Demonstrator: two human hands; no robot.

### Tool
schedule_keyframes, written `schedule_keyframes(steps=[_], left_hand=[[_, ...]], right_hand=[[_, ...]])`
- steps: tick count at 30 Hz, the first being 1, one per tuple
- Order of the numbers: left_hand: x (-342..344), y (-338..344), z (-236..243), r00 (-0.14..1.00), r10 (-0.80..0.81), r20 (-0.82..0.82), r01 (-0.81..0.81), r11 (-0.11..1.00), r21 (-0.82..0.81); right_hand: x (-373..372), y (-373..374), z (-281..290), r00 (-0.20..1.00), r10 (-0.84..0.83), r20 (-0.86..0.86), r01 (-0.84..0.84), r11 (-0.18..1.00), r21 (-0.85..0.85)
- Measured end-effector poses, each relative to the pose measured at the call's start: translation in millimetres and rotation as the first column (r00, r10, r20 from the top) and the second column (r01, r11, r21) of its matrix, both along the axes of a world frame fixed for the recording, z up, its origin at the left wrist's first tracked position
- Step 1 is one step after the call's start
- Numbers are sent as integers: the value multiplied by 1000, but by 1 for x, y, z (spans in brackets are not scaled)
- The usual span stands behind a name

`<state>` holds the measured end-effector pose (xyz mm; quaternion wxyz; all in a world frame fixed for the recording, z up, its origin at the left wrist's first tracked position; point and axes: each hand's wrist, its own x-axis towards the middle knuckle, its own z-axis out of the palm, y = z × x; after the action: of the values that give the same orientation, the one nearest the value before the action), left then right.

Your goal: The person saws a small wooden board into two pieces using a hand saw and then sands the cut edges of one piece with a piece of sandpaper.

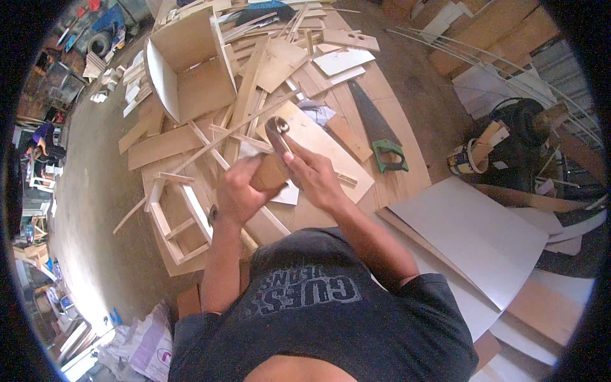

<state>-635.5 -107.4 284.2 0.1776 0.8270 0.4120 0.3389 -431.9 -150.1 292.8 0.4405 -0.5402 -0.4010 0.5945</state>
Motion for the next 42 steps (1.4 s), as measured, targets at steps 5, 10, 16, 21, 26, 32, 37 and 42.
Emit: schedule_keyframes(steps=[5, 10, 16, 21, 26, 32, 37, 42], left_hand=[[8, -9, 7, 999, 33, 20, -34, 999, 37], [-3, 10, -1, 996, 62, 69, -60, 998, -32], [3, -13, 0, 999, 13, -42, -14, 999, -33], [-4, 2, 10, 999, 38, 24, -37, 999, -5], [-6, 0, 11, 999, 43, 6, -43, 999, -26], [0, -11, 21, 998, 39, -42, -38, 999, 35], [-14, -3, 21, 996, 86, -21, -85, 996, 23], [-8, -13, 25, 997, -76, 35, 76, 997, -12]], right_hand=[[3, -2, -10, 972, -57, 229, 6, 976, 217], [-3, -13, -5, 966, -39, 257, -7, 984, 177], [0, -1, -11, 993, -27, 117, 19, 998, 64], [-10, -13, 6, 992, -64, 109, 36, 970, 239], [-4, -3, 5, 988, -24, 149, 5, 992, 126], [-6, -9, -3, 990, -52, 133, 35, 991, 128], [-14, -22, 7, 1000, -9, 0, 9, 969, 246], [-8, -10, 10, 999, -24, 48, 19, 994, 112]])
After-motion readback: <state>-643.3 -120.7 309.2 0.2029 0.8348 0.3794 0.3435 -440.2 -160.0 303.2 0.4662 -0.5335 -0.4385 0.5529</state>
